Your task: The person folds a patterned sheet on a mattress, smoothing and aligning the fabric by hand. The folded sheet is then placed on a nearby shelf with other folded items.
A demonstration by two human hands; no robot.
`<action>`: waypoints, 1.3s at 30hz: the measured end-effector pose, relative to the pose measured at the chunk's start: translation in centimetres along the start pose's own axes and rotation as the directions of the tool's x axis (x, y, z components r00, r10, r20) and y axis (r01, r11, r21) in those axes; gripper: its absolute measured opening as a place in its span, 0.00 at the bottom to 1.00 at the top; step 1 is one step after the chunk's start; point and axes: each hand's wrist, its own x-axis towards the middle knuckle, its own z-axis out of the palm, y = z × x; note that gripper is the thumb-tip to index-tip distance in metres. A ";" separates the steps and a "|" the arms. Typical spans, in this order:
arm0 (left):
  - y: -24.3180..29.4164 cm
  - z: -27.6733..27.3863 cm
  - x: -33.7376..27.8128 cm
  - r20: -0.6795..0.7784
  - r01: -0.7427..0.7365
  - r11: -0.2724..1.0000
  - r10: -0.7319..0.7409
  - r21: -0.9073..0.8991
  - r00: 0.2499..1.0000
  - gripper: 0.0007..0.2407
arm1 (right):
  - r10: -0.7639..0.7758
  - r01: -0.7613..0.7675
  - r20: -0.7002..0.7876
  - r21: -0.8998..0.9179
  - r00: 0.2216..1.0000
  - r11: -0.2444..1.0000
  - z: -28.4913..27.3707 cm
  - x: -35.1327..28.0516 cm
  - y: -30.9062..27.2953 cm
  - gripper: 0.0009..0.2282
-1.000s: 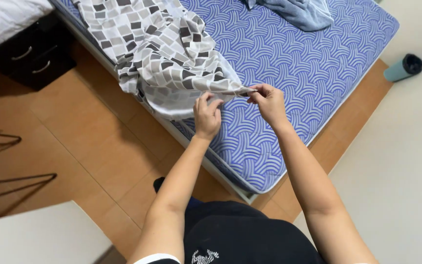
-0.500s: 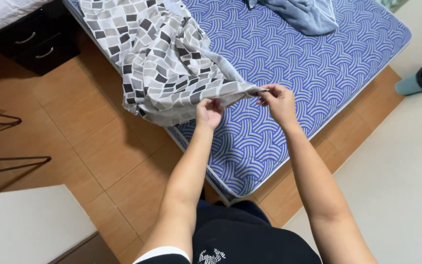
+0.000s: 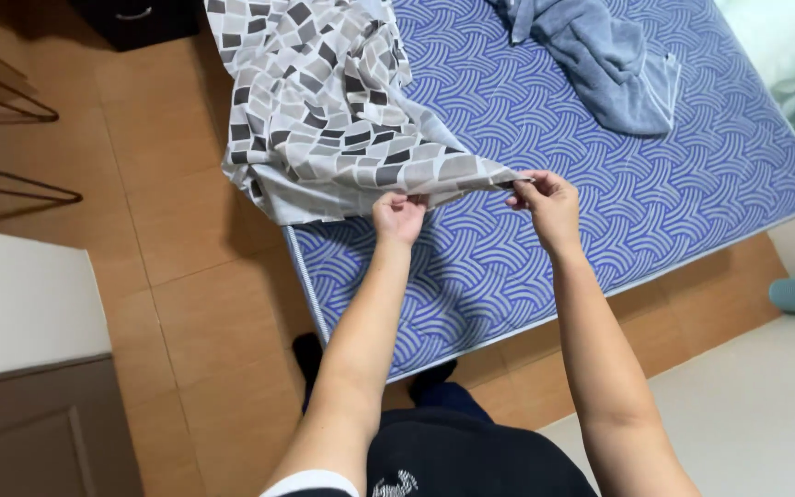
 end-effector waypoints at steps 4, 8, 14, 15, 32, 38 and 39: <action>-5.1 1.6 -5.4 -0.247 -0.078 0.997 0.068 -0.029 0.967 0.08 | -0.007 0.009 0.033 -0.065 0.999 0.998 -4.6 0.8 0.5 0.05; -7.9 3.3 -7.1 -0.248 -0.309 0.931 0.351 0.194 0.903 0.13 | -0.049 0.055 0.110 -0.056 0.993 0.997 -7.0 0.5 1.3 0.05; -9.9 -1.7 -8.6 0.039 -0.463 0.431 0.698 0.774 0.715 0.11 | -0.047 0.052 0.114 -0.039 0.992 0.998 -8.4 -1.8 0.3 0.05; -9.8 1.6 -9.5 0.295 -0.398 -0.011 0.690 0.917 0.661 0.12 | -0.049 0.054 0.111 -0.045 0.993 0.998 -8.7 -1.6 0.2 0.05; -24.2 6.0 -2.7 0.788 -0.147 -0.886 0.302 0.439 0.536 0.08 | -0.058 0.075 0.275 -0.050 0.960 0.996 -28.4 15.0 2.6 0.05; -32.1 5.6 -0.9 0.656 -0.167 -0.824 0.289 0.541 0.697 0.06 | -0.018 0.056 0.280 -0.131 0.960 0.990 -37.3 19.9 7.4 0.06; -33.1 5.4 -0.6 0.629 -0.167 -0.831 0.253 0.531 0.735 0.06 | -0.004 0.057 0.249 -0.205 0.969 0.977 -38.4 20.1 7.9 0.06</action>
